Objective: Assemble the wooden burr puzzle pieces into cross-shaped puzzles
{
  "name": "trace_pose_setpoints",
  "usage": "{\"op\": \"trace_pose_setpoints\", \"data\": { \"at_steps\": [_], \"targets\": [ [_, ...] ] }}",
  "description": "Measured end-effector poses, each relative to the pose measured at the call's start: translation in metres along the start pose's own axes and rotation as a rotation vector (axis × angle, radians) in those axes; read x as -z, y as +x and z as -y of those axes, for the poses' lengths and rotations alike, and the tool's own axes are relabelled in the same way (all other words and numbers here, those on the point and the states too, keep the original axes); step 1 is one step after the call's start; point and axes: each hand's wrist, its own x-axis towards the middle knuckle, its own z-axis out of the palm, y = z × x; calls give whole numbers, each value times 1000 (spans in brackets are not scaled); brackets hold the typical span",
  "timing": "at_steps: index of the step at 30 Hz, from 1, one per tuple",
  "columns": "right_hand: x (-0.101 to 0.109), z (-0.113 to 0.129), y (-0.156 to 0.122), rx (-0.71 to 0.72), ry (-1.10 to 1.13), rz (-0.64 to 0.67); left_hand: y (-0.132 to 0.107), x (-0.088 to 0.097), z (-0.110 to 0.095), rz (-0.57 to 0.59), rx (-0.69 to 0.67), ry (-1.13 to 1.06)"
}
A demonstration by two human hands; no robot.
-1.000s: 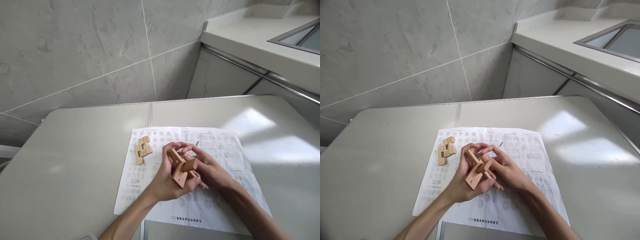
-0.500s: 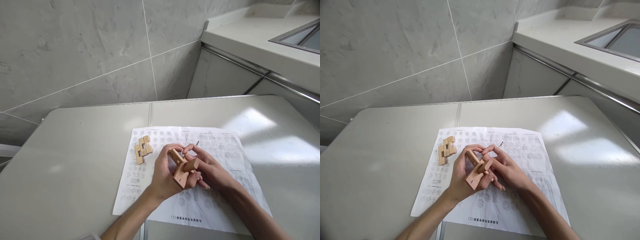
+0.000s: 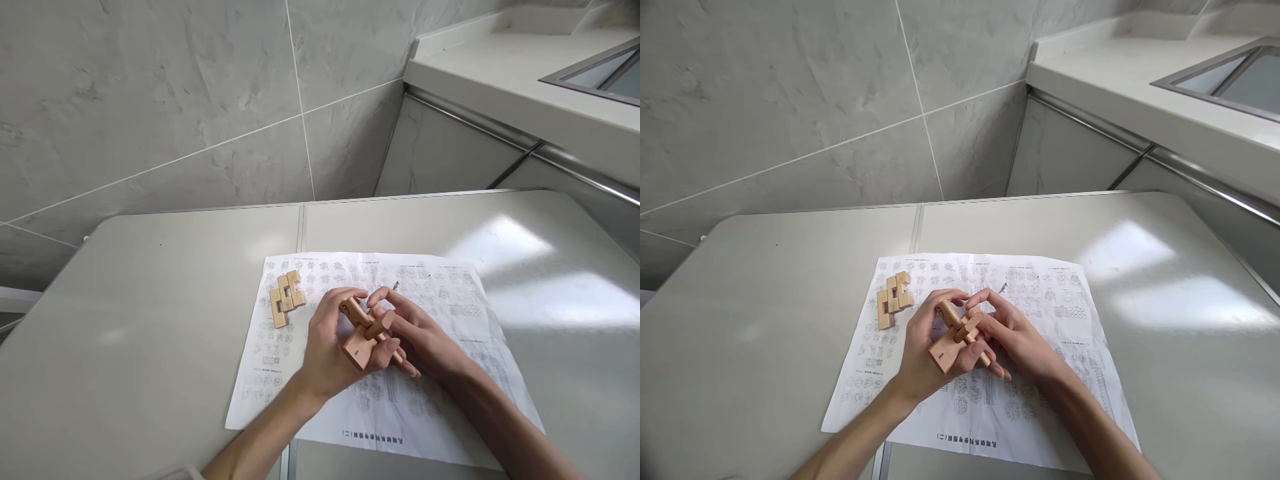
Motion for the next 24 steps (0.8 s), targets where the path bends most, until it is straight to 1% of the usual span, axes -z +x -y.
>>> {"op": "trace_pose_setpoints", "data": {
  "at_steps": [5, 9, 13, 16, 24],
  "targets": [
    [1, 0, 1, 20, -5, 13, 0, 1, 0, -8, -30, 30],
    [2, -1, 1, 23, -1, 4, -1, 0, 1, -2, -29, 30],
    [1, 0, 0, 17, -1, -18, -1, 0, 2, 23, 2, 17],
    [-1, 1, -1, 19, 2, -42, -1, -1, 2, 47, 25, -34],
    [-8, 5, -1, 67, 12, -168, -2, -1, 4, 141, 143, -135]
  ]
}}
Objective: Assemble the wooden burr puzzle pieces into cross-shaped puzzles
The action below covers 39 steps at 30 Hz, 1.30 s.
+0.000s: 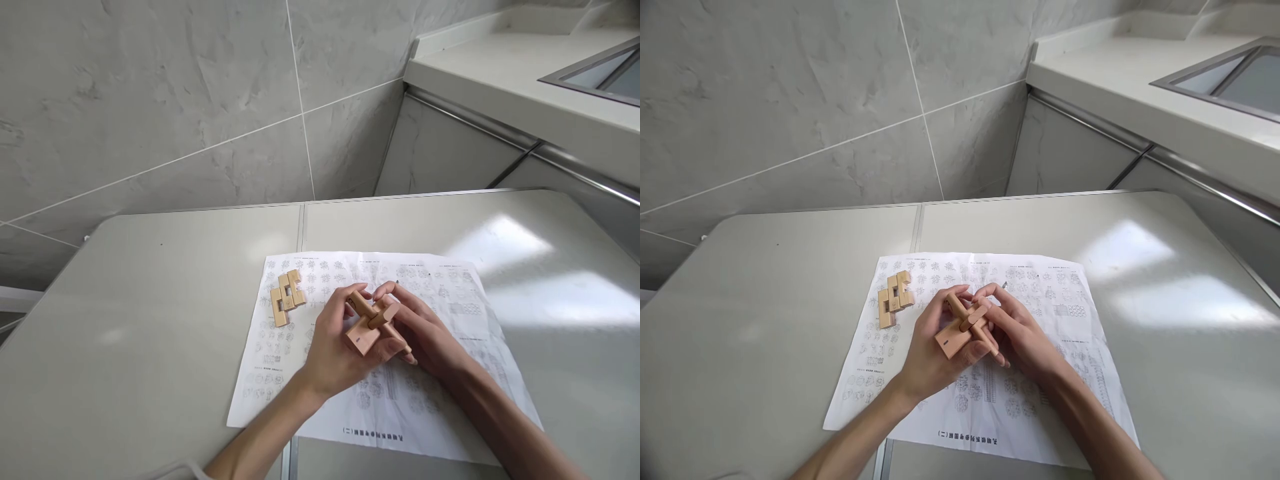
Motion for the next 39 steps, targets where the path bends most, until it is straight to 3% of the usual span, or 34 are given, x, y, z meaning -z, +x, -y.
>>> {"op": "trace_pose_setpoints", "data": {
  "at_steps": [4, 7, 17, 22, 26, 31, 39],
  "targets": [
    [1, 2, 1, 56, -1, -97, -2, 1, 0, 33, 75, -42],
    [6, 6, 0, 116, -51, -180, -3, 0, 0, 11, 55, -45],
    [53, 33, -25, 423, -688, -586, -5, -1, 4, 5, -19, 46],
    [79, 32, -39, 389, -886, -742, -5, -3, 8, 2, -62, 90],
    [78, 35, -45, 306, -1007, -874, -6, -4, 12, 2, -95, 117],
    [70, 38, -45, 298, -1025, -911, -5, -5, 16, 3, -127, 165],
    [75, 33, -52, 215, -1083, -956, -5, -8, 23, 12, -170, 199]
  ]
}}
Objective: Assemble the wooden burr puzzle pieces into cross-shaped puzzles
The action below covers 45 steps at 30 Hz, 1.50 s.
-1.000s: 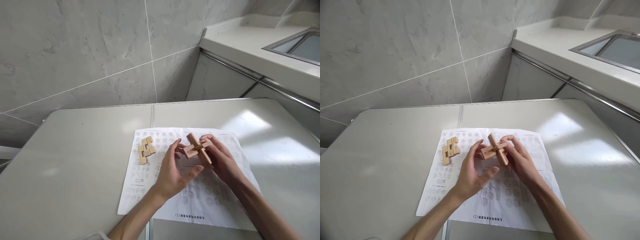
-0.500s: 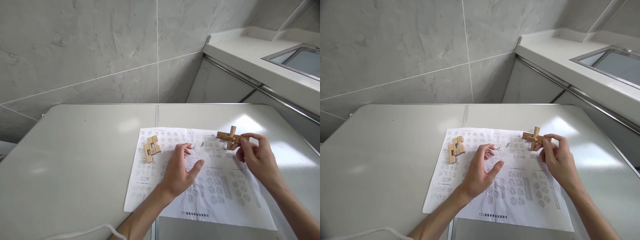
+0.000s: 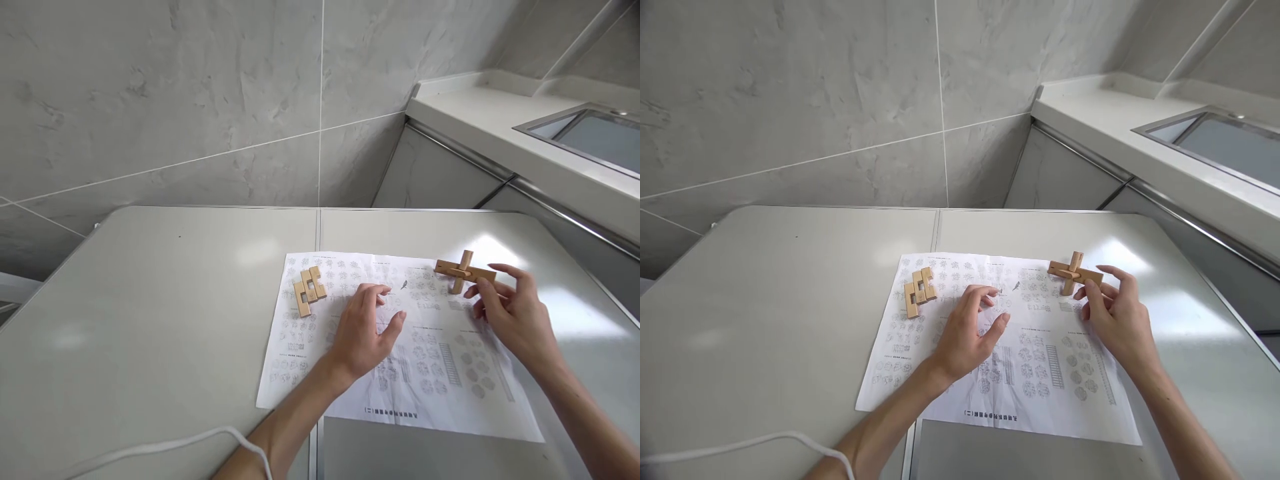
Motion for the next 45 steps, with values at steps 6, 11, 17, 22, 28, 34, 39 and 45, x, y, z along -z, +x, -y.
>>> {"op": "trace_pose_setpoints", "data": {
  "at_steps": [6, 11, 17, 22, 28, 34, 39, 45],
  "targets": [
    [12, 1, -32, -65, 10, -131, 2, 4, -1, 1, -112, 60],
    [12, -4, -77, 43, 89, -34, 9, 15, -6, 39, -304, 226],
    [12, -10, -125, 181, -10, 80, 12, 54, -7, -34, -322, 488],
    [21, -8, -147, 197, 6, 96, -1, 97, 7, -23, -144, 612],
    [27, 1, -172, 207, 43, 50, -14, 122, 27, -39, -20, 591],
    [33, -1, -191, 201, 32, 57, -2, 128, 33, -45, -22, 606],
    [36, -7, -197, 194, 13, 46, 6, 131, 36, -43, -59, 604],
    [32, -13, -198, 214, 2, 70, 8, 133, 35, -50, -77, 598]
  ]
}}
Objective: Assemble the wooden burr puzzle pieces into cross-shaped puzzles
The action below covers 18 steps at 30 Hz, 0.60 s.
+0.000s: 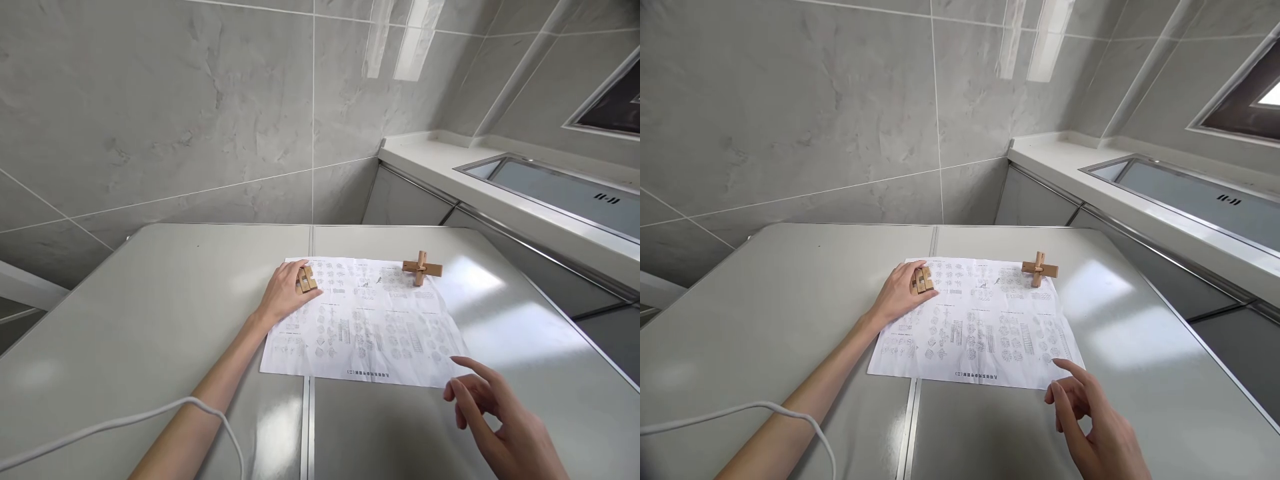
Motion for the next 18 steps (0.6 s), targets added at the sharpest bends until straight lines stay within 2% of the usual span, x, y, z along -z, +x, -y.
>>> {"op": "trace_pose_setpoints", "data": {
  "at_steps": [5, 9, 13, 18],
  "targets": [
    [-8, 3, 11, 32, 29, 34, 0, 1, -3, -11, 4, -11],
    [-20, 17, 31, 67, 126, 120, -2, -2, -18, -23, -20, -77],
    [-34, 40, 58, 90, 179, 253, -4, -13, -45, 67, -143, -146],
    [-43, 57, 90, 166, 156, 311, -2, -42, -75, 162, -341, -220]
  ]
}}
